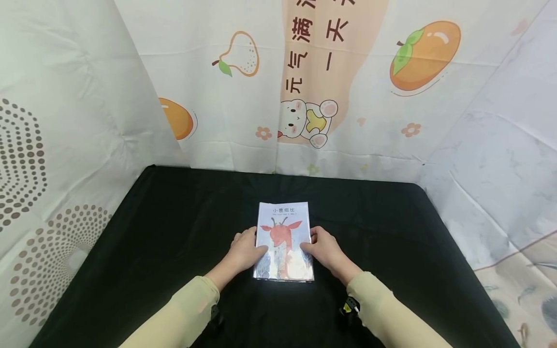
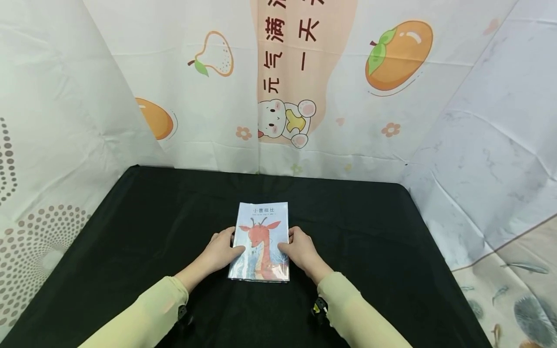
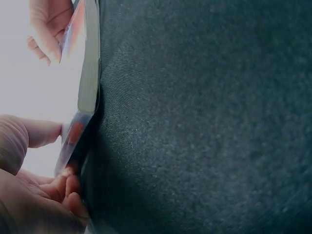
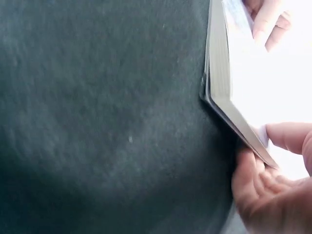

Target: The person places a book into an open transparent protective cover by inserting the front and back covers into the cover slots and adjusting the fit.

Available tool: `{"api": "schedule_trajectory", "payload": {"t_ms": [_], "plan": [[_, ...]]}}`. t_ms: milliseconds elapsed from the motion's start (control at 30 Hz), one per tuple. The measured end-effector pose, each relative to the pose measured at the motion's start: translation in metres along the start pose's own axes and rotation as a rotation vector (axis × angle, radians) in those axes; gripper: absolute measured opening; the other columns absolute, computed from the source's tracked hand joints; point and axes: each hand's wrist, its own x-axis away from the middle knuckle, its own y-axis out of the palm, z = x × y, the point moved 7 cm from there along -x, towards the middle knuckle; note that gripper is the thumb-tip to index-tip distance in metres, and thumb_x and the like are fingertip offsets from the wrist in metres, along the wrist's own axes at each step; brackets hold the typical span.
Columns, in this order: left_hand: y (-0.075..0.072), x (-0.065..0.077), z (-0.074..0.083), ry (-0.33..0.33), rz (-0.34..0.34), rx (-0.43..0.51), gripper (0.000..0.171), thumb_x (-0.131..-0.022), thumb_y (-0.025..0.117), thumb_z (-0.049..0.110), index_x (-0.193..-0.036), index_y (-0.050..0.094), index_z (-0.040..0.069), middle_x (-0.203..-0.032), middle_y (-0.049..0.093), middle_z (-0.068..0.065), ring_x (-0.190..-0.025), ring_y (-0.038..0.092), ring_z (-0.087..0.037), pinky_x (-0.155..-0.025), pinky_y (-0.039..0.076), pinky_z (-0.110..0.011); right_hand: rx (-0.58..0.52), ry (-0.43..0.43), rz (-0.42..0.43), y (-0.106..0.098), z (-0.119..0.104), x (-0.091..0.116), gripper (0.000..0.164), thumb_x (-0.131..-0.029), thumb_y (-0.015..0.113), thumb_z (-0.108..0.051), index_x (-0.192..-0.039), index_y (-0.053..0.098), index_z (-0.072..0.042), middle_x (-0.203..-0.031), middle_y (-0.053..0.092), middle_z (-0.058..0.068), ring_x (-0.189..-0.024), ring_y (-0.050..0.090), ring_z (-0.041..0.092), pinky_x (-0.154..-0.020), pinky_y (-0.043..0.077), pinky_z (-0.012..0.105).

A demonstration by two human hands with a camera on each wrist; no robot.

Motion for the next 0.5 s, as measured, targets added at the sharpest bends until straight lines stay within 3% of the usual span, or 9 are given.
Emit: {"api": "schedule_trajectory", "payload": {"t_ms": [233, 367, 500], "plan": [[0.002, -0.001, 0.0, -0.047, -0.004, -0.121, 0.059, -0.083, 0.073, 0.03, -0.126, 0.05, -0.002, -0.111, 0.045, -0.016, -0.098, 0.043, -0.029, -0.084, 0.042, -0.045, 0.223, -0.059, 0.041, 0.0, -0.006, -0.006, 0.036, -0.082, 0.073, -0.021, -0.107, 0.059, 0.0, -0.089, 0.053, 0.008, -0.078, 0.05, 0.021, -0.066, 0.046, 0.035], [-0.002, -0.001, -0.004, -0.067, -0.014, -0.158, 0.067, -0.084, 0.072, 0.035, -0.133, 0.047, -0.003, -0.119, 0.044, -0.019, -0.103, 0.042, -0.031, -0.09, 0.042, -0.048, 0.366, -0.121, 0.067, -0.004, -0.008, -0.008, 0.048, -0.083, 0.071, -0.029, -0.119, 0.059, 0.001, -0.092, 0.052, 0.009, -0.081, 0.049, 0.023, -0.068, 0.046, 0.038], [-0.017, -0.003, -0.012, -0.059, 0.015, -0.198, 0.068, -0.087, 0.066, 0.042, -0.137, 0.047, 0.0, -0.127, 0.046, -0.021, -0.109, 0.043, -0.034, -0.094, 0.04, -0.052, 0.419, -0.181, 0.098, -0.019, -0.007, -0.009, 0.056, -0.091, 0.063, -0.036, -0.132, 0.052, 0.001, -0.11, 0.056, 0.017, -0.099, 0.052, 0.032, -0.084, 0.046, 0.05]]}}
